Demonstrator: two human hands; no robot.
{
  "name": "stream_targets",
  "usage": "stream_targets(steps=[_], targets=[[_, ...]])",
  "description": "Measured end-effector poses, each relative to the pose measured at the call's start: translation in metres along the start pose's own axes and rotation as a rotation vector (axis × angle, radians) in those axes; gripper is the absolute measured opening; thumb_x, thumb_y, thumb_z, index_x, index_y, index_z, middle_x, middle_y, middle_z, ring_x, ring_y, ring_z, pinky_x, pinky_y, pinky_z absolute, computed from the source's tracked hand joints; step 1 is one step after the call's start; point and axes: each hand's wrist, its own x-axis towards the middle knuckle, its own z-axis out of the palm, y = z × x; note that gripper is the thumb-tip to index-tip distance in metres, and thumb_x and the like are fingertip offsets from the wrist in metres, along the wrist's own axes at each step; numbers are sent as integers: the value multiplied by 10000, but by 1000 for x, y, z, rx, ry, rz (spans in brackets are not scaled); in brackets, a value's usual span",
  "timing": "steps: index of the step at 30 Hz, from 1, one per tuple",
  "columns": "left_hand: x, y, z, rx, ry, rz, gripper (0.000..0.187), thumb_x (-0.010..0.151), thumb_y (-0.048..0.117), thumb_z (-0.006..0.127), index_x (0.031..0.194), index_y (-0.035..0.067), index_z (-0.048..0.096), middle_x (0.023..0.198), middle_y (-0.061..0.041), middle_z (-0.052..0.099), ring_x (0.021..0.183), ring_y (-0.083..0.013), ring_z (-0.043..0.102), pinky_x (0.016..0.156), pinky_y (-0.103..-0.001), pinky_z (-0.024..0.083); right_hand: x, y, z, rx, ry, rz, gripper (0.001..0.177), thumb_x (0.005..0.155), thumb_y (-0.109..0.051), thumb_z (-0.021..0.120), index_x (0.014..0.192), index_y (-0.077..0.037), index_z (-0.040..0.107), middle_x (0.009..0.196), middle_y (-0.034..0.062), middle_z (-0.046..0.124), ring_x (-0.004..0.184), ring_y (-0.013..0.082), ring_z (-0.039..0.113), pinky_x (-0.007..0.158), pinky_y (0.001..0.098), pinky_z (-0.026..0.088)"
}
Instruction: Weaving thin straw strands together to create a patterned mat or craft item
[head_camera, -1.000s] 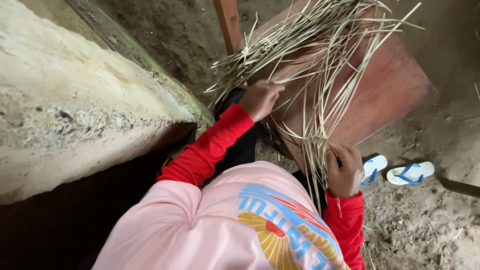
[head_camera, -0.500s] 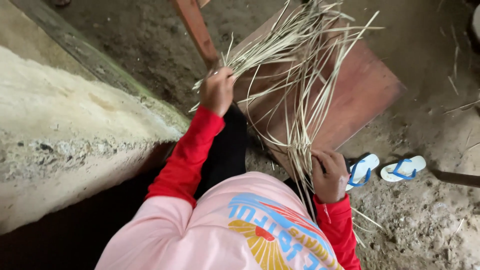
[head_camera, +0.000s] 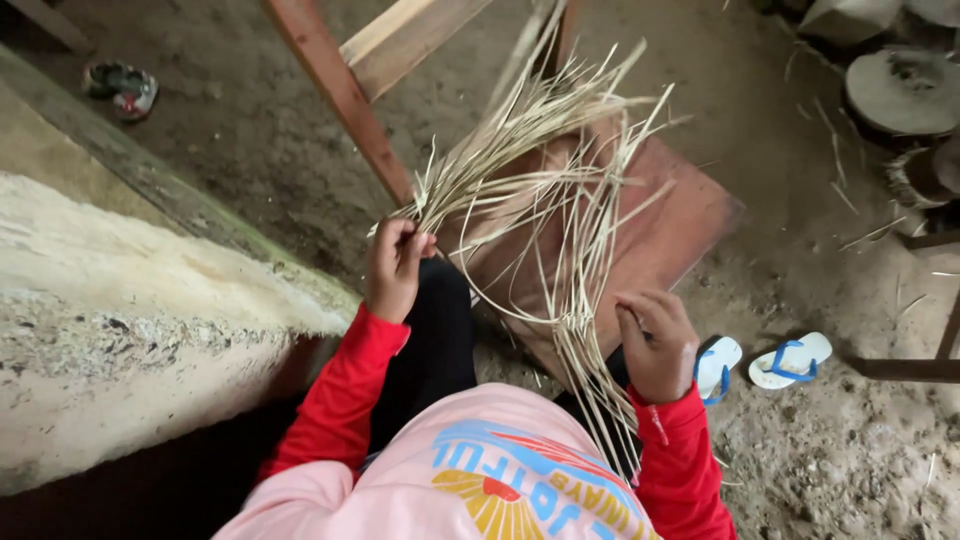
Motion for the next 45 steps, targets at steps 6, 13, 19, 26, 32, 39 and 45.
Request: stream_targets(steps=[6, 13, 19, 26, 32, 39, 45], targets=[[-9, 2, -3, 48, 32, 62, 135, 1062, 71, 583, 1134, -41, 560, 922, -178, 753, 758, -220, 763, 706, -363, 651, 47, -24, -21, 226, 61, 19, 159, 923, 58, 771, 1036, -52, 796, 985, 140, 720, 893, 278, 720, 835, 380, 565], [-24, 16, -3, 189, 54, 260, 85, 1025, 13, 631, 1088, -31, 596, 924, -162, 756, 752, -229, 769, 687, -326, 632, 112, -79, -33, 396, 91, 95, 170, 924, 122, 752, 1047, 5, 764, 908, 134, 710, 787, 137, 627, 763, 311, 580], [-32, 11, -3, 242, 41, 344, 97, 995, -11, 666, 1073, -41, 617, 933, -159, 757, 748, -240, 769, 678, -320, 633, 143, -67, -16, 390, 201, -60, 175, 948, 109, 794, 1094, 35, 734, 1000, 159, 681, 765, 196, 682, 686, 301, 571], [-36, 4, -2, 195, -10, 367, 94, 995, -32, 653, 1073, -70, 619, 936, -162, 719, 767, -265, 766, 669, -338, 641, 158, -74, -1, 724, 52, 335, 312, 1097, -267, 583, 1142, 42, 575, 953, 145, 611, 563, 124, 601, 472, 224, 530], [-38, 14, 1, 179, -89, 284, 93, 1043, 80, 617, 1097, 7, 597, 973, -132, 675, 855, -216, 716, 771, -318, 580, 169, -73, -22, 766, -85, 333, 145, 1126, -90, 586, 1029, -50, 685, 903, 76, 703, 604, 47, 579, 540, 149, 513], [-34, 18, 8, 241, -49, 385, 104, 1028, 98, 663, 1081, 19, 620, 972, -122, 714, 811, -209, 719, 703, -308, 563, 193, 5, -104, 884, 371, 437, 322, 907, -464, 789, 1018, -176, 698, 841, -30, 614, 594, 47, 467, 504, 216, 379], [-34, 23, 3, 233, -94, 362, 68, 1052, 81, 606, 1072, 17, 612, 963, -118, 690, 822, -234, 676, 741, -338, 553, 189, 65, -143, 1252, 420, 633, 258, 1044, 1, 695, 840, -102, 576, 796, 6, 530, 648, 82, 478, 595, 211, 382]])
